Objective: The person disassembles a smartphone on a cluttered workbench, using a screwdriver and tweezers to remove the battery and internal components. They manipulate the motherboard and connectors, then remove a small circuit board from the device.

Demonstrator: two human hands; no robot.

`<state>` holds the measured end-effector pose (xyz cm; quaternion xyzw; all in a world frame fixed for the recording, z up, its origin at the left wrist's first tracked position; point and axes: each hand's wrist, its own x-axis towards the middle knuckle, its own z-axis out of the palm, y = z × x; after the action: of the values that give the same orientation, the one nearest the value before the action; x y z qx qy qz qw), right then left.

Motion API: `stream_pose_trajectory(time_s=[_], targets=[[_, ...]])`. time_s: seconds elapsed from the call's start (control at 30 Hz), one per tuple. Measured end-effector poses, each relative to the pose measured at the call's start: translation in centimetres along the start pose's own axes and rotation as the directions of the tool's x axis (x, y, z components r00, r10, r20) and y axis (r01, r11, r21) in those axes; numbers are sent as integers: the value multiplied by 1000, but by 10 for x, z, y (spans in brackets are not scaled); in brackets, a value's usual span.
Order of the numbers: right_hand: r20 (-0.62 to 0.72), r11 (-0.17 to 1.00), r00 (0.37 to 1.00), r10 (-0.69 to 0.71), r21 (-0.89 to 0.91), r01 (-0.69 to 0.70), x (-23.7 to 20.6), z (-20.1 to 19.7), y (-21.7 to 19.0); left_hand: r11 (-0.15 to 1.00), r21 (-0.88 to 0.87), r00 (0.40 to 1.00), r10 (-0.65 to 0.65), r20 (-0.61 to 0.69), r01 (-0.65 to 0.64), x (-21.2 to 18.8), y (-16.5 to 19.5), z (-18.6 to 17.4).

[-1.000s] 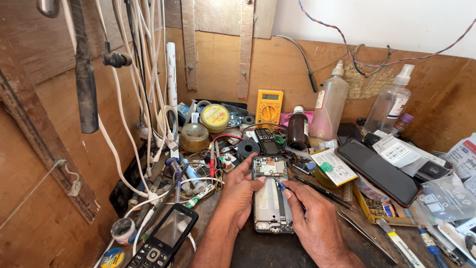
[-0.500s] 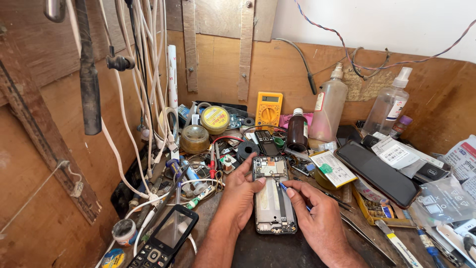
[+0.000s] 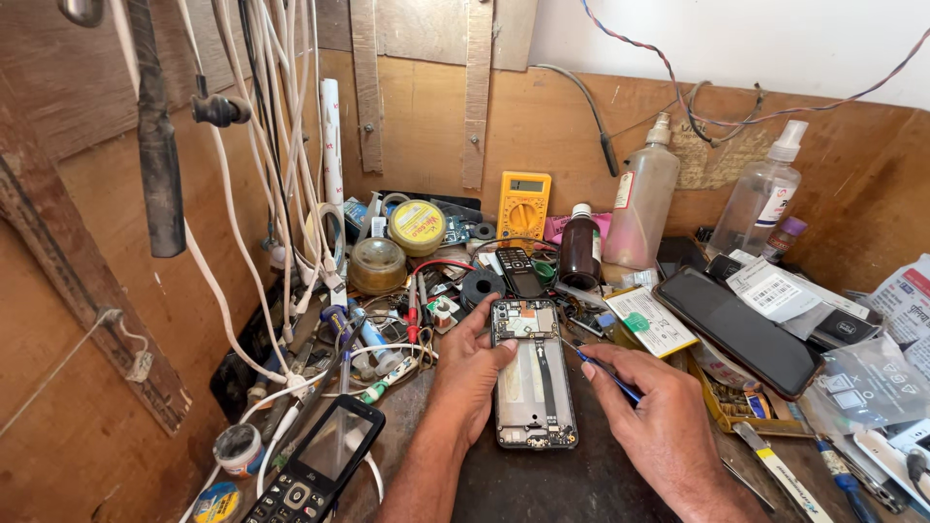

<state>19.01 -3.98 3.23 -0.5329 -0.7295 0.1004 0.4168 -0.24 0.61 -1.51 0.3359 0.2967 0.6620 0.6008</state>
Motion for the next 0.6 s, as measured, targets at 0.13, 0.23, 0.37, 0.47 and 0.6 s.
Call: stream_pose_trajectory(time_s=[0.13, 0.23, 0.37, 0.47, 0.6], targets=[[12, 997, 998, -59, 43, 58, 2, 3, -1, 1000, 14, 1000, -8, -13, 8, -1, 0, 0], [32, 999, 999, -33, 13, 32, 4, 1, -5, 999, 31, 1000, -12, -13, 12, -1, -1, 1], [90, 994, 994, 58, -97, -49, 10, -8, -14, 1000, 25, 1000, 5, 4, -5, -1, -1, 1], [144, 989, 988, 49, -143, -29, 16, -15, -21, 998, 58, 1000, 19, 5, -20, -2, -2, 2], [174, 984, 985, -22, -168, 52, 22, -22, -29, 990, 138, 999, 37, -6, -36, -3, -1, 5]])
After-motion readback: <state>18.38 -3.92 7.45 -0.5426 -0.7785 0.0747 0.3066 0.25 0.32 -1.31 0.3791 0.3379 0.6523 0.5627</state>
